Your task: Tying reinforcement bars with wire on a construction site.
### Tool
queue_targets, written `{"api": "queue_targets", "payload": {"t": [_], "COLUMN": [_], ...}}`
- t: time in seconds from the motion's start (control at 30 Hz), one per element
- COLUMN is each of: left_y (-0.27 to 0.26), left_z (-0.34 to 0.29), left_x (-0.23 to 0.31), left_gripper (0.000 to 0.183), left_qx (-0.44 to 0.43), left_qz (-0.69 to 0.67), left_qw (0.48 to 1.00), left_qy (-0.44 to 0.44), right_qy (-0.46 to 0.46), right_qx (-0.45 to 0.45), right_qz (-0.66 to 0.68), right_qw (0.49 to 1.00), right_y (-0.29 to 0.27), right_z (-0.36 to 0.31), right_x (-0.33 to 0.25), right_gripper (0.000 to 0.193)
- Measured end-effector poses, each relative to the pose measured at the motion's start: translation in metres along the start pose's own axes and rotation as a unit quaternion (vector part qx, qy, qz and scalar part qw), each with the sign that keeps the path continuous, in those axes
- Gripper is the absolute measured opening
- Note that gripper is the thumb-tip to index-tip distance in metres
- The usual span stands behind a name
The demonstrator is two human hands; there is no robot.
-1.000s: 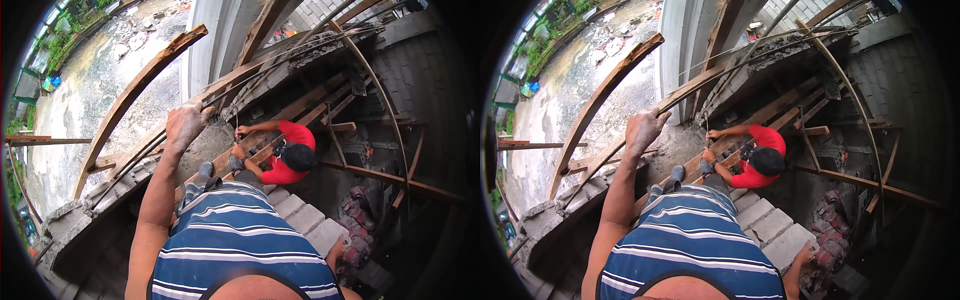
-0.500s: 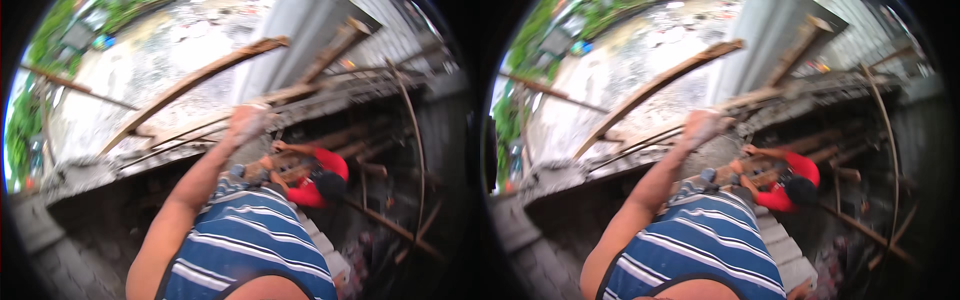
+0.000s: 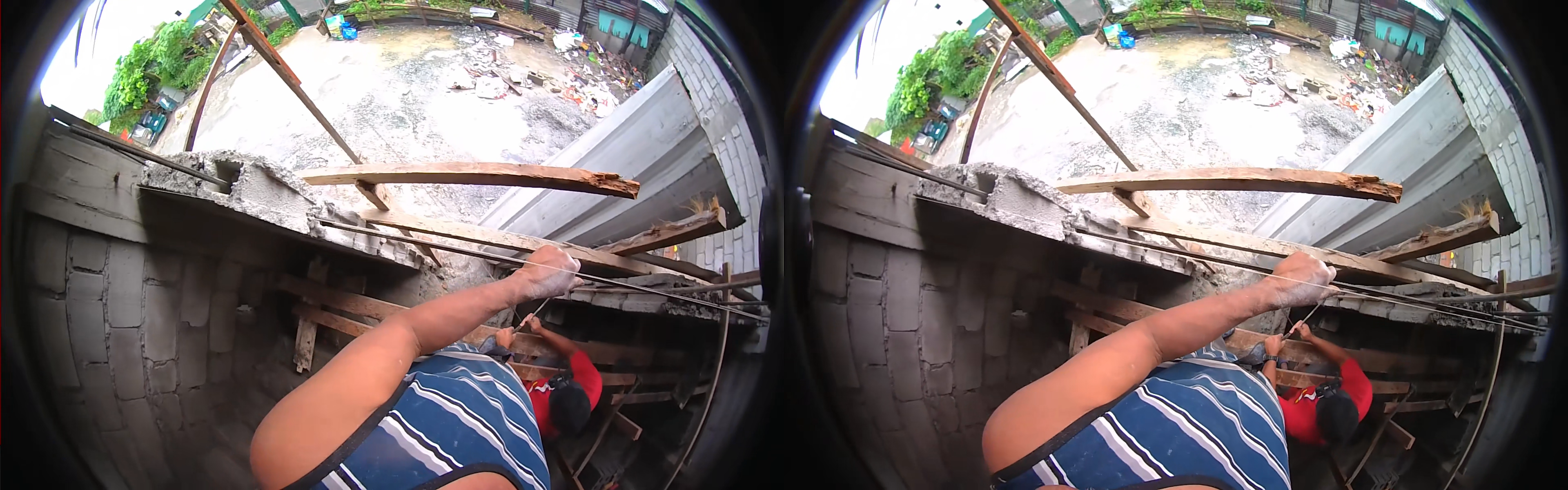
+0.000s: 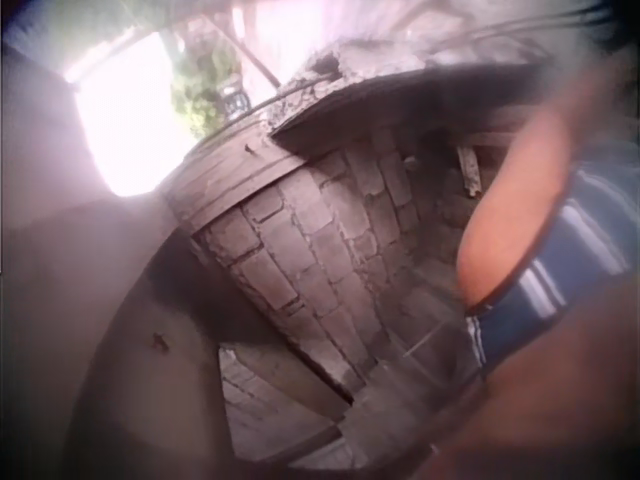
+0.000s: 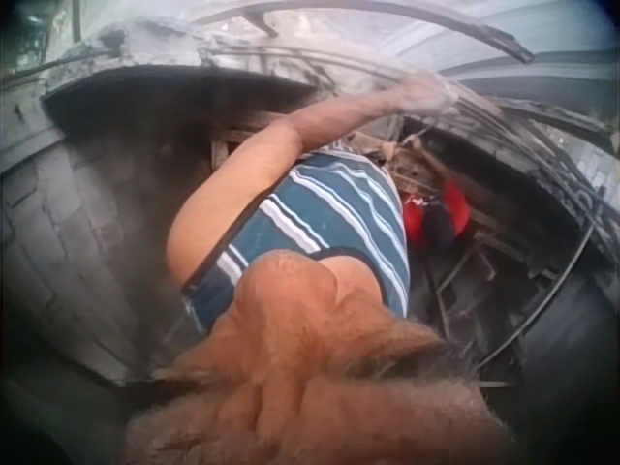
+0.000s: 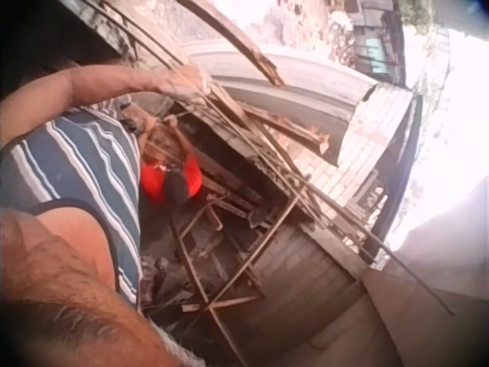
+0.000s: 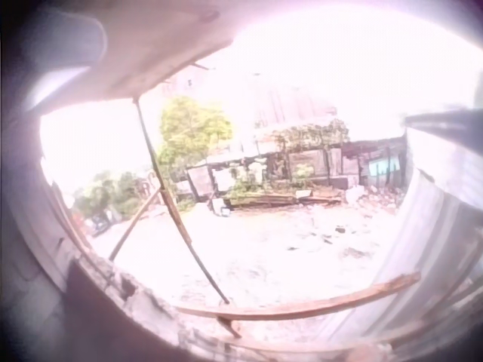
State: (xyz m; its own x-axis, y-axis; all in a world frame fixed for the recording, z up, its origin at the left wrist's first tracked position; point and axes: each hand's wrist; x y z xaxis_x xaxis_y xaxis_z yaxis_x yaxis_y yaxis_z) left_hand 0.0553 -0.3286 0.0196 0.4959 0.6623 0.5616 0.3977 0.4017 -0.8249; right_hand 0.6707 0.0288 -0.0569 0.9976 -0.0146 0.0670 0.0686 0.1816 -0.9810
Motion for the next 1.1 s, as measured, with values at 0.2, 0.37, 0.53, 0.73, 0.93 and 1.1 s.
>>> {"api": "queue_targets", "payload": {"t": [0.2,0.37,0.53,0.73,0.93,1.1], "left_y": [0.007,0.016,-0.003,-0.007,0.003,0.004], "left_z": [0.005,0.013,0.01,0.014,0.015,0.012], "left_x": [0.011,0.002,0.01,0.032,0.03,0.03], "left_gripper": [0.03,0.036,0.044,0.045,0.047,0.047], "left_qx": [0.005,0.009,-0.026,-0.021,0.003,0.009], "left_qz": [-0.008,-0.037,0.066,0.056,0.055,0.051], "left_qw": [1.0,0.998,0.997,0.997,0.998,0.998], "left_qy": [0.009,0.043,-0.033,-0.043,-0.035,-0.038], "right_qy": [0.008,0.05,0.139,0.193,0.196,0.198], "right_qx": [-0.006,-0.022,-0.095,-0.101,-0.088,-0.092], "right_qz": [-0.006,-0.036,-0.004,-0.022,-0.041,-0.037], "right_qw": [1.0,0.998,0.986,0.976,0.976,0.975], "right_y": [0.002,-0.012,-0.004,-0.059,-0.055,-0.049], "right_z": [0.016,0.012,0.006,-0.033,-0.024,-0.019], "right_x": [0.018,0.088,0.166,0.107,0.116,0.121], "right_gripper": [0.091,0.089,0.088,0.099,0.099,0.099]}}
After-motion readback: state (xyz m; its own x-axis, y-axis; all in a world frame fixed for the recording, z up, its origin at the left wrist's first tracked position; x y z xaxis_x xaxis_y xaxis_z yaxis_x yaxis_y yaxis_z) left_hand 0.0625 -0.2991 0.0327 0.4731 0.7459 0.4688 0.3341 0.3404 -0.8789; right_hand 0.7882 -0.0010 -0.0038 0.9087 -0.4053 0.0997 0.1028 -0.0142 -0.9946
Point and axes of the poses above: each hand's wrist, its own z-axis towards the middle knuckle, its own y-axis out of the palm, x = y × z, and after that the axes turned 7 degrees about -x, right-handed
